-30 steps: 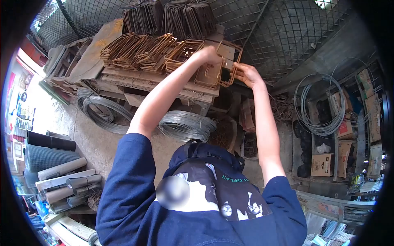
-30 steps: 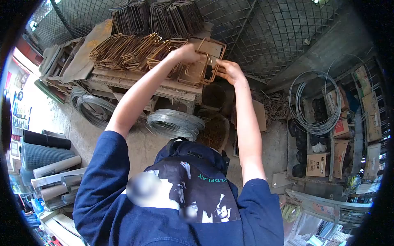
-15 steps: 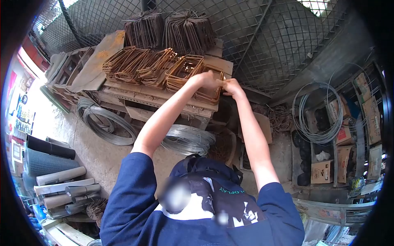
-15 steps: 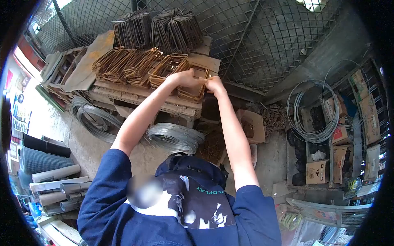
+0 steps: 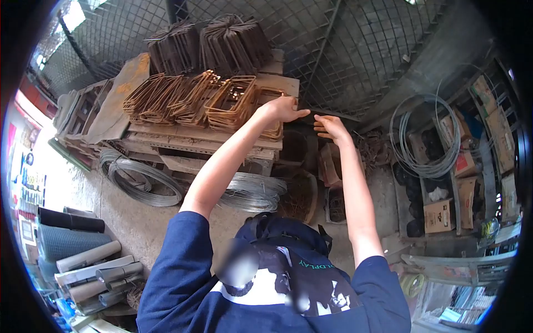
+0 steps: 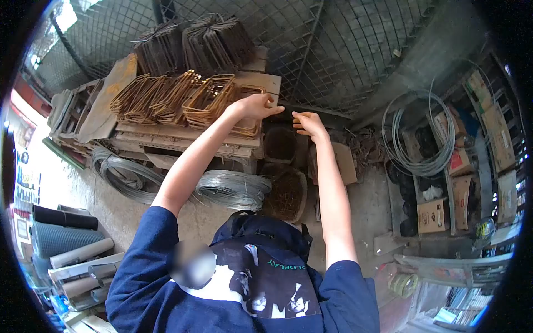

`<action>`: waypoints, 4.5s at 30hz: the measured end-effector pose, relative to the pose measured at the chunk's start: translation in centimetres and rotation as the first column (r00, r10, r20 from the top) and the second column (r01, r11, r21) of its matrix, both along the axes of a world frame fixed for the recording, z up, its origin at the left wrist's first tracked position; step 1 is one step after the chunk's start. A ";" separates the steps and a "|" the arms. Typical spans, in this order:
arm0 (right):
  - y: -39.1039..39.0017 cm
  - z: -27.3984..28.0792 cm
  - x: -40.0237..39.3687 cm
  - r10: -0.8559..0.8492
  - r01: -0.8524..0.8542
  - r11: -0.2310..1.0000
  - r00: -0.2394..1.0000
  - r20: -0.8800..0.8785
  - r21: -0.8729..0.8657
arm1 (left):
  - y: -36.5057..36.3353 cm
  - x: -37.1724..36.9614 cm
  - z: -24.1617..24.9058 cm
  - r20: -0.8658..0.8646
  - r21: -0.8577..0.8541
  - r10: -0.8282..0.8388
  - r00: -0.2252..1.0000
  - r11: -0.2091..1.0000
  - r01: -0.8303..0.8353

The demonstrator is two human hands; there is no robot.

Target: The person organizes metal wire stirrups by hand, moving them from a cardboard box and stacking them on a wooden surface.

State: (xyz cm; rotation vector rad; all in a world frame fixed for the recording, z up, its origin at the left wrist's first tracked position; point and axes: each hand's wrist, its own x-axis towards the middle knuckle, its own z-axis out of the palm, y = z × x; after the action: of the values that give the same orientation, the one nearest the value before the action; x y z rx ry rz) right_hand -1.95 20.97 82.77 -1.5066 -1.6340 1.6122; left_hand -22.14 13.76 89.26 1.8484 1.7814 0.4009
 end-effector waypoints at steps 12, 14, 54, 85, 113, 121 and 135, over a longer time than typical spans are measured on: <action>-1.3 -12.2 19.3 -0.245 0.237 0.917 0.969 0.015 -0.320 | 5.6 17.6 -10.5 0.429 -0.115 -0.221 0.876 0.948 0.296; -1.8 -15.1 21.9 -0.299 0.296 0.891 0.953 0.044 -0.346 | 5.5 19.9 -13.8 0.494 -0.228 -0.127 0.860 0.936 0.269; 3.8 -80.6 9.3 -0.192 0.108 0.808 0.978 -0.086 -0.579 | -4.8 23.5 -86.1 0.282 -0.512 0.672 0.685 0.709 -0.485; 5.0 -62.6 14.7 -0.220 0.028 0.735 0.955 -0.199 -0.678 | -6.0 23.9 -76.6 0.393 -0.787 0.885 0.250 0.464 -0.407; 4.9 -9.7 20.4 -0.252 0.160 0.962 0.834 -0.491 -0.222 | 5.8 25.9 -12.8 0.728 -0.272 0.287 0.622 0.954 -0.122; 3.2 -2.4 17.5 -0.024 0.008 0.998 0.951 -0.308 -0.055 | 0.9 24.3 -11.2 0.785 -0.005 0.103 0.611 0.987 -0.160; -0.8 11.8 6.8 0.272 -0.251 0.962 0.884 -0.380 0.103 | -2.4 8.7 -3.7 0.943 -0.061 0.088 0.321 0.994 -0.092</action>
State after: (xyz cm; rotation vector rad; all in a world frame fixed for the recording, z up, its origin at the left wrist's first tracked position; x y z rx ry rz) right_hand 4.84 20.14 94.58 -0.8842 -1.6779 1.8507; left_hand -13.48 11.34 85.59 1.0113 0.9743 1.2427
